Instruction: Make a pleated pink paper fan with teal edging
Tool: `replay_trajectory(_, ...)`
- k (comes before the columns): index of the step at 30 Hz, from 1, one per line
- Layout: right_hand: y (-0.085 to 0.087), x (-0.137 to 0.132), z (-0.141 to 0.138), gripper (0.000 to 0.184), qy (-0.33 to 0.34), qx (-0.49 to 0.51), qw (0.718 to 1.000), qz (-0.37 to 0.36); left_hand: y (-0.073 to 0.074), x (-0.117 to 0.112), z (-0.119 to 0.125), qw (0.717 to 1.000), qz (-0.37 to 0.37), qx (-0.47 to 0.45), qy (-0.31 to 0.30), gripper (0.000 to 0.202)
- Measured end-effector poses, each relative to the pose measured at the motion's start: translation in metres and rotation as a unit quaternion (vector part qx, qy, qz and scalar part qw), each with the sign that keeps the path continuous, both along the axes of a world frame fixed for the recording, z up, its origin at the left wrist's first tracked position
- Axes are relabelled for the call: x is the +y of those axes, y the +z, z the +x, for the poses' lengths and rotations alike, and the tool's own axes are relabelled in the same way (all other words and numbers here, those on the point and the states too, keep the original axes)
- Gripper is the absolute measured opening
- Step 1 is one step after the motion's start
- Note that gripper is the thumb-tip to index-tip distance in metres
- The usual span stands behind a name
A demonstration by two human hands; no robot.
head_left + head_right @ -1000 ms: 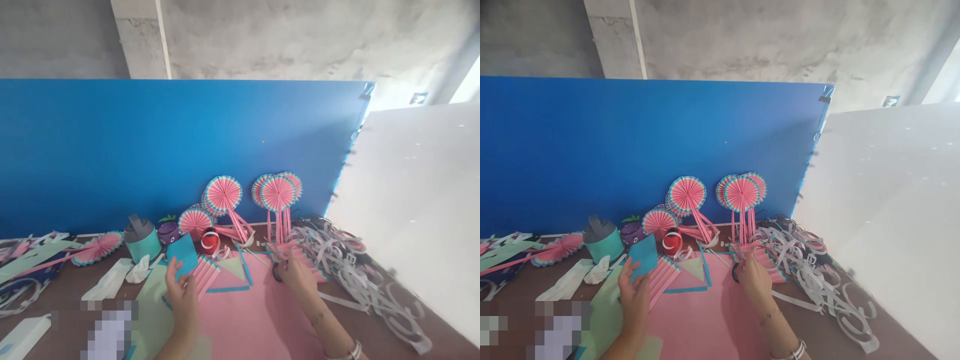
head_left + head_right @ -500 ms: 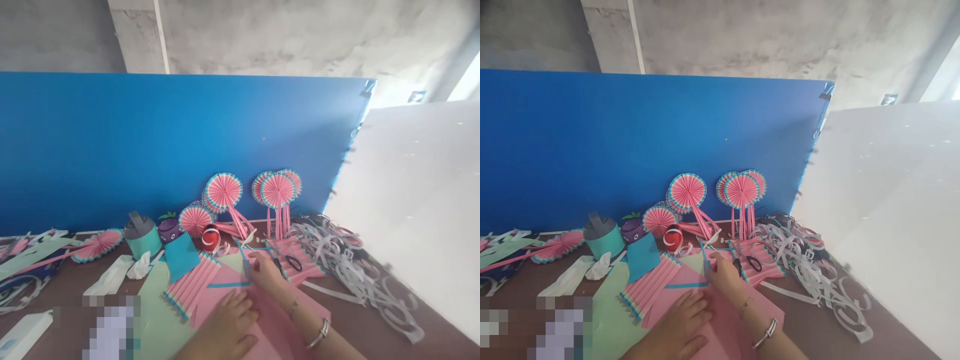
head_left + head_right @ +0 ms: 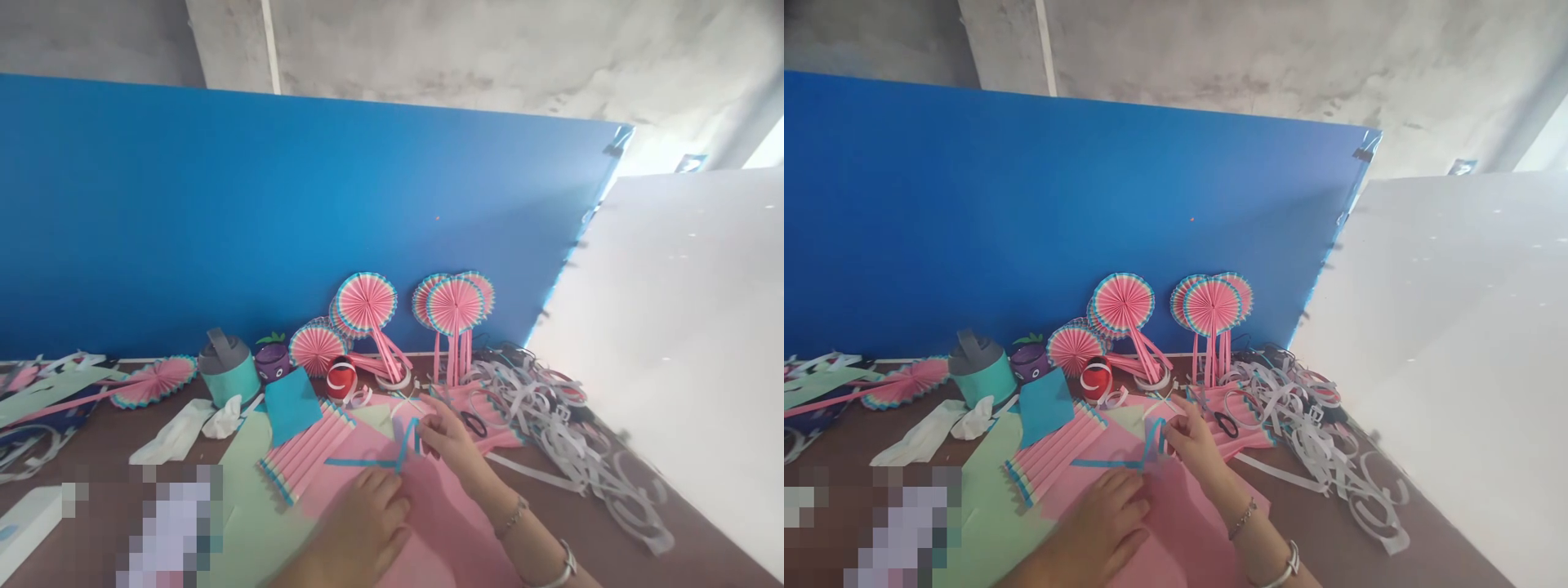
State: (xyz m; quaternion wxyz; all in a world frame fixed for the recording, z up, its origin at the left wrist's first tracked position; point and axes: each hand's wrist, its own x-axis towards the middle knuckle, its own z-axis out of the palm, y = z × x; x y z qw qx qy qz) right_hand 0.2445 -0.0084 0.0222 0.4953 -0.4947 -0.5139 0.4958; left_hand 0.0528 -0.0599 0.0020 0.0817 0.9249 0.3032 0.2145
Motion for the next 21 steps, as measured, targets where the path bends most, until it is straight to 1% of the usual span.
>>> replay_trajectory(2,0.001,-0.004,-0.002,0.054,0.020,0.038,0.998,-0.043,-0.003,0.001,0.002,0.999,-0.019,-0.042,-0.002,0.015)
replay_trajectory(3,0.001,-0.006,-0.003,0.049,0.031,0.052,0.997,-0.057,-0.004,0.002,0.002,0.997,-0.031,-0.067,0.009,0.015)
replay_trajectory(4,0.001,-0.008,-0.004,0.043,0.042,0.058,0.995,-0.067,-0.005,0.003,0.003,0.994,-0.047,-0.095,0.034,0.015)
replay_trajectory(5,0.001,-0.010,-0.005,0.037,0.053,0.057,0.994,-0.075,-0.006,0.005,0.003,0.987,-0.063,-0.126,0.071,0.014)
replay_trajectory(6,0.001,-0.011,-0.005,0.032,0.062,0.048,0.994,-0.079,-0.007,0.006,0.003,0.977,-0.082,-0.159,0.113,0.012)
replay_trajectory(8,0.002,-0.015,-0.008,0.024,0.074,0.014,0.994,-0.079,-0.010,0.010,0.002,0.947,-0.119,-0.231,0.187,0.009)
replay_trajectory(10,0.006,-0.019,-0.010,0.022,0.089,-0.030,0.992,-0.082,-0.012,0.013,0.001,0.914,-0.159,-0.301,0.220,0.025)
replay_trajectory(12,0.012,-0.024,-0.012,0.023,0.109,-0.086,0.987,-0.085,-0.012,0.015,-0.001,0.886,-0.207,-0.352,0.220,0.044)
replay_trajectory(13,0.016,-0.027,-0.013,0.023,0.121,-0.120,0.982,-0.086,-0.010,0.015,-0.001,0.875,-0.233,-0.368,0.213,0.049)
replay_trajectory(14,0.019,-0.029,-0.013,0.022,0.133,-0.154,0.975,-0.085,-0.008,0.015,-0.001,0.867,-0.260,-0.375,0.202,0.049)
replay_trajectory(16,0.024,-0.033,-0.014,0.019,0.168,-0.203,0.961,-0.084,-0.002,0.014,-0.002,0.855,-0.306,-0.373,0.189,0.035)
replay_trajectory(18,0.023,-0.035,-0.014,0.014,0.200,-0.202,0.956,-0.077,0.005,0.014,-0.001,0.853,-0.322,-0.360,0.196,0.018)
replay_trajectory(19,0.021,-0.035,-0.014,0.013,0.212,-0.194,0.955,-0.071,0.008,0.014,-0.001,0.855,-0.320,-0.355,0.200,0.015)
replay_trajectory(21,0.015,-0.035,-0.014,0.013,0.229,-0.176,0.955,-0.059,0.011,0.014,-0.001,0.861,-0.307,-0.352,0.202,0.015)
